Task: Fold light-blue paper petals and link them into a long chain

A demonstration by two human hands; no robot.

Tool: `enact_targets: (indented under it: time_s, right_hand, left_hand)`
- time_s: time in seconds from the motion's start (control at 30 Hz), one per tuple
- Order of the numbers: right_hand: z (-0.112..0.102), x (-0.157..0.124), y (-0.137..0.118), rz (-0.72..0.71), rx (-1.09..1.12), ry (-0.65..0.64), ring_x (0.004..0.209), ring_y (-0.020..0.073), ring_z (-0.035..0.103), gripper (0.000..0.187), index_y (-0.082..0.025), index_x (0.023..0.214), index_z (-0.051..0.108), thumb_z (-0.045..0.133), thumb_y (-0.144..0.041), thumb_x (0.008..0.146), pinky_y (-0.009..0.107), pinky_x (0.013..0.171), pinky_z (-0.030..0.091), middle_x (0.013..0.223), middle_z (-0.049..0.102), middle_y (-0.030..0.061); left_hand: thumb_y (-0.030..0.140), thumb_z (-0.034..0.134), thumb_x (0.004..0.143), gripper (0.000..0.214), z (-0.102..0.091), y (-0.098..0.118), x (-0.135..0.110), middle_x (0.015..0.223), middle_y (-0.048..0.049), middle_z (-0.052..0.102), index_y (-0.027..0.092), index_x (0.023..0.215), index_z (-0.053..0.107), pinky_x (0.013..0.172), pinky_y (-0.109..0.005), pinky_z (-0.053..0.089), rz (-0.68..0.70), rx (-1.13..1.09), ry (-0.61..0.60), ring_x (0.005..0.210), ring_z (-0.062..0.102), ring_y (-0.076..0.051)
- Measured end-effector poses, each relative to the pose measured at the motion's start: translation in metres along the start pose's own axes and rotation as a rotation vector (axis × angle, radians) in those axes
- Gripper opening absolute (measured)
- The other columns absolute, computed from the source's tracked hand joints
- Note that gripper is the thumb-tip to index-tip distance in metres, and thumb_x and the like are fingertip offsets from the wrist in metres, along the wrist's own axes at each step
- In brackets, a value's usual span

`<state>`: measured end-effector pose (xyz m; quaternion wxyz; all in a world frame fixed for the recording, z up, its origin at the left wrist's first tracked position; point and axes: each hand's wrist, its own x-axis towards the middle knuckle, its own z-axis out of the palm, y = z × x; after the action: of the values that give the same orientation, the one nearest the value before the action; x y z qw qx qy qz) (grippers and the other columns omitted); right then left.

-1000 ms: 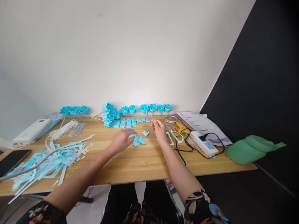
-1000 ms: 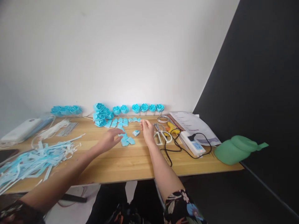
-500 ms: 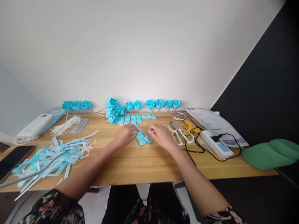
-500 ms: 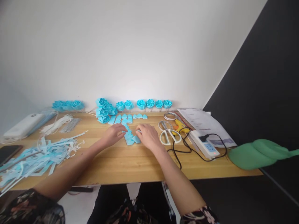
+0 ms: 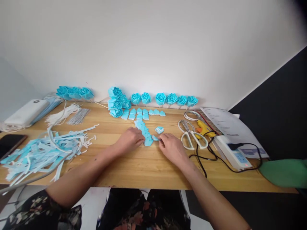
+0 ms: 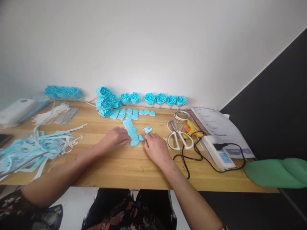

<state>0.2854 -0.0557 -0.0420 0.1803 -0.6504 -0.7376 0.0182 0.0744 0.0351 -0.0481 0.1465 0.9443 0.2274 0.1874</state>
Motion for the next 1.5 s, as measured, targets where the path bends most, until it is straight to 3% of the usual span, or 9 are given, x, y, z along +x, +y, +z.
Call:
enact_targets:
  time_s: [0.1,0.2,0.33,0.5,0.7,0.87,1.07,1.3,1.5]
  right_hand:
    - [-0.008,0.005,0.016,0.107,0.298,-0.017,0.072,0.0192,0.061,0.012,-0.023,0.083,0.064,0.053,-0.019,0.08,0.029,0.067,0.044,0.079,0.069,0.0025]
    - [-0.017,0.012,0.027,0.194,0.704,-0.06,0.069,0.0174,0.062,0.01,-0.022,0.081,0.064,0.056,-0.029,0.08,0.028,0.063,0.047,0.076,0.068,0.001]
    - [-0.02,0.022,0.018,0.208,0.971,-0.171,0.066,0.0149,0.062,0.016,-0.02,0.085,0.066,0.058,-0.033,0.08,0.027,0.064,0.05,0.075,0.068,0.0008]
    - [-0.015,0.036,-0.008,0.122,1.006,-0.268,0.071,0.0157,0.063,0.021,-0.02,0.095,0.069,0.059,-0.032,0.081,0.029,0.068,0.051,0.081,0.07,0.002]
    - [-0.019,0.053,-0.015,0.088,0.999,-0.196,0.069,0.0142,0.062,0.03,-0.023,0.108,0.065,0.061,-0.033,0.08,0.028,0.069,0.052,0.075,0.066,-0.001]
    - [-0.012,0.048,-0.013,0.166,1.09,-0.086,0.069,0.0159,0.062,0.034,-0.022,0.109,0.066,0.056,-0.044,0.084,0.029,0.069,0.052,0.075,0.065,0.0008]
    - [0.0,0.037,-0.011,0.144,1.162,-0.197,0.073,0.0167,0.06,0.027,-0.018,0.082,0.064,0.06,-0.044,0.083,0.029,0.069,0.049,0.078,0.066,0.0033]
    - [0.004,0.035,-0.019,0.052,0.827,-0.087,0.053,0.0091,0.039,0.029,-0.019,0.062,0.047,0.058,-0.037,0.082,0.022,0.051,0.031,0.057,0.043,-0.0049]
    - [0.003,0.034,-0.026,-0.005,0.715,-0.009,0.054,0.0088,0.038,0.026,-0.019,0.058,0.043,0.057,-0.028,0.078,0.022,0.053,0.032,0.055,0.041,-0.0053]
  left_hand:
    - [0.026,0.047,0.089,0.022,-0.002,0.0,0.0,0.082,-0.0059,0.067,0.019,0.085,0.067,0.075,-0.032,0.041,-0.013,0.015,0.001,0.082,0.06,-0.019]
    - [0.03,0.05,0.087,0.019,-0.01,0.001,0.002,0.077,-0.0039,0.066,0.019,0.088,0.065,0.07,-0.029,0.041,-0.161,-0.098,0.129,0.073,0.058,-0.016]
    - [0.04,0.046,0.089,0.029,-0.023,0.009,0.003,0.07,-0.0011,0.061,0.017,0.079,0.061,0.062,-0.025,0.041,-0.314,-0.377,0.219,0.066,0.053,-0.013]
    - [0.042,0.043,0.09,0.034,-0.029,0.016,0.003,0.08,-0.0029,0.063,0.015,0.089,0.062,0.067,-0.025,0.044,-0.299,-0.646,0.162,0.074,0.056,-0.014]
    - [0.033,0.054,0.082,0.018,-0.023,0.018,0.003,0.071,0.0,0.059,0.016,0.08,0.061,0.064,-0.024,0.043,-0.321,-0.646,0.287,0.066,0.051,-0.012]
    - [0.029,0.054,0.08,0.016,-0.02,0.02,0.004,0.063,0.0015,0.055,0.016,0.07,0.058,0.058,-0.022,0.04,-0.373,-0.684,0.327,0.061,0.049,-0.011]
    - [0.033,0.053,0.081,0.021,-0.022,0.022,0.005,0.066,0.0002,0.056,0.015,0.071,0.056,0.063,-0.023,0.041,-0.415,-0.74,0.352,0.066,0.051,-0.012]
    - [0.033,0.055,0.081,0.019,-0.017,0.025,0.005,0.073,0.0,0.057,0.015,0.076,0.058,0.069,-0.024,0.041,-0.323,-0.649,0.255,0.072,0.051,-0.013]
    - [0.027,0.057,0.077,0.014,-0.014,0.019,0.005,0.069,0.0003,0.056,0.014,0.072,0.058,0.065,-0.024,0.04,-0.351,-0.697,0.201,0.067,0.049,-0.012]
